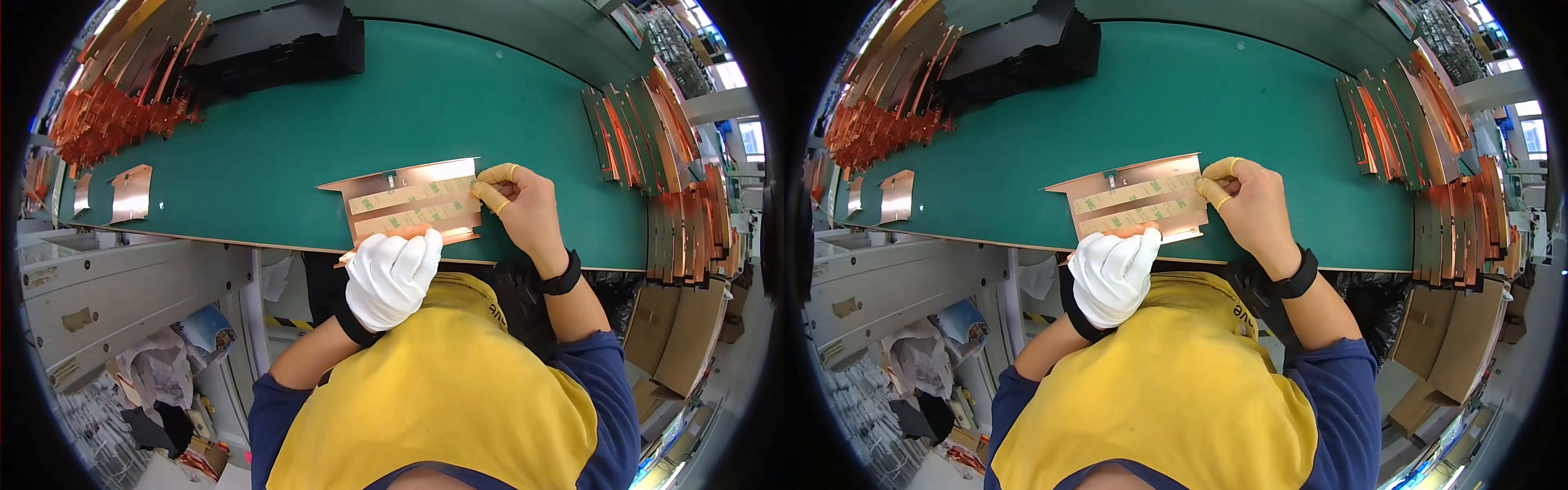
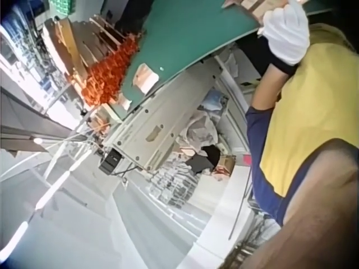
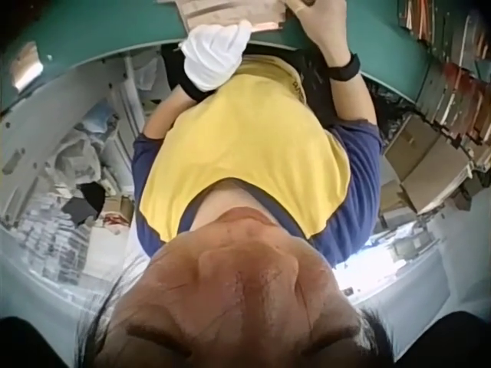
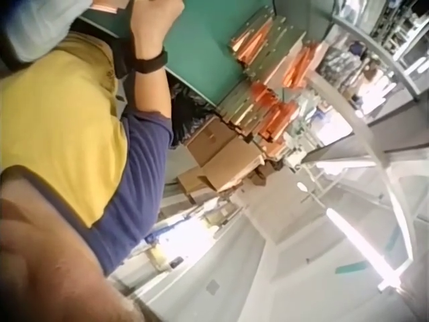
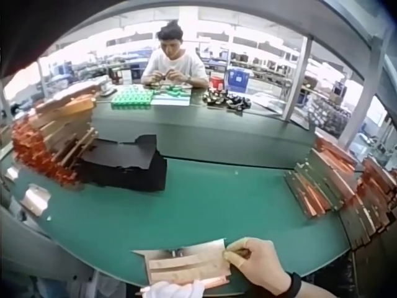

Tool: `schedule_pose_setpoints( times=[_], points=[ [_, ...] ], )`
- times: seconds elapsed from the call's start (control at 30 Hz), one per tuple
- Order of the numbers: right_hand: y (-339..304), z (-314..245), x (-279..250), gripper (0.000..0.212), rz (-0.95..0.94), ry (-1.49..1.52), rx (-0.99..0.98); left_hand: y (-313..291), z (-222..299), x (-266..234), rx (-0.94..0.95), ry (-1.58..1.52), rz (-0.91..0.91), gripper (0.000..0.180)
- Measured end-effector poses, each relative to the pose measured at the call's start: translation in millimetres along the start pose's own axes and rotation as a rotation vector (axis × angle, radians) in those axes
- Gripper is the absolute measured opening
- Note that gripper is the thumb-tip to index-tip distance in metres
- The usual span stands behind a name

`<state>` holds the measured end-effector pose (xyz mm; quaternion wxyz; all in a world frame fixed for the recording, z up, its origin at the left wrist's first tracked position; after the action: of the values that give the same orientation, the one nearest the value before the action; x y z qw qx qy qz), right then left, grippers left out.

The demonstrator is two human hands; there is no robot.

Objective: The person peels adhesive strips from a copper plate, discards the waste, and presses a black panel onto the plate. They then fold the edges of the copper plate over the panel and place the completed assembly onto a stack.

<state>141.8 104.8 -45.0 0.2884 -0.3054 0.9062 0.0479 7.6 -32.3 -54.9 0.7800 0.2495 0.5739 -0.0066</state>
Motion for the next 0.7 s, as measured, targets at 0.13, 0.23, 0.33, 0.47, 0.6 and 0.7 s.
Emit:
schedule_pose_setpoints(
  times=[0.13,0.23,0.33,0.47,0.6,0.7],
  points=[
    [6.3,2.0,-0.2,0.005,-0.018,-0.011,0.084,1.5,-0.3,-0.3,0.026,-0.008,0.005,0.042],
    [9.0,5.1,3.8,0.006,-0.027,-0.021,0.135,1.8,-0.7,-1.9,0.022,-0.009,-0.025,0.041],
    [4.4,-2.0,3.7,0.006,0.034,-0.028,0.032,5.0,2.0,-9.7,0.010,0.029,0.020,0.038],
    [-16.3,-24.4,17.4,0.004,0.111,0.085,-0.199,8.5,-0.1,-11.6,0.005,-0.002,0.025,0.035],
    [-42.2,-72.4,36.0,0.005,-0.322,0.167,-0.561,10.5,-8.2,-7.2,-0.030,-0.130,0.075,0.035],
    [-30.6,-37.2,21.8,0.006,-0.139,0.822,-0.106,7.0,-5.1,-5.2,0.013,-0.039,0.070,0.036]
  ],
)
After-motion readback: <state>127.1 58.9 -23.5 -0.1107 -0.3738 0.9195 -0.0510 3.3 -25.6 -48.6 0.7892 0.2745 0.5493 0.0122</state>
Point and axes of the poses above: each hand's wrist, its own y-axis towards the middle knuckle, its own x-axis out of the palm, z = x × y, the point moved 6 cm from there along y, towards the middle knuckle, and after that the axes turned 15 degrees about -z, right-handed, at the moved point
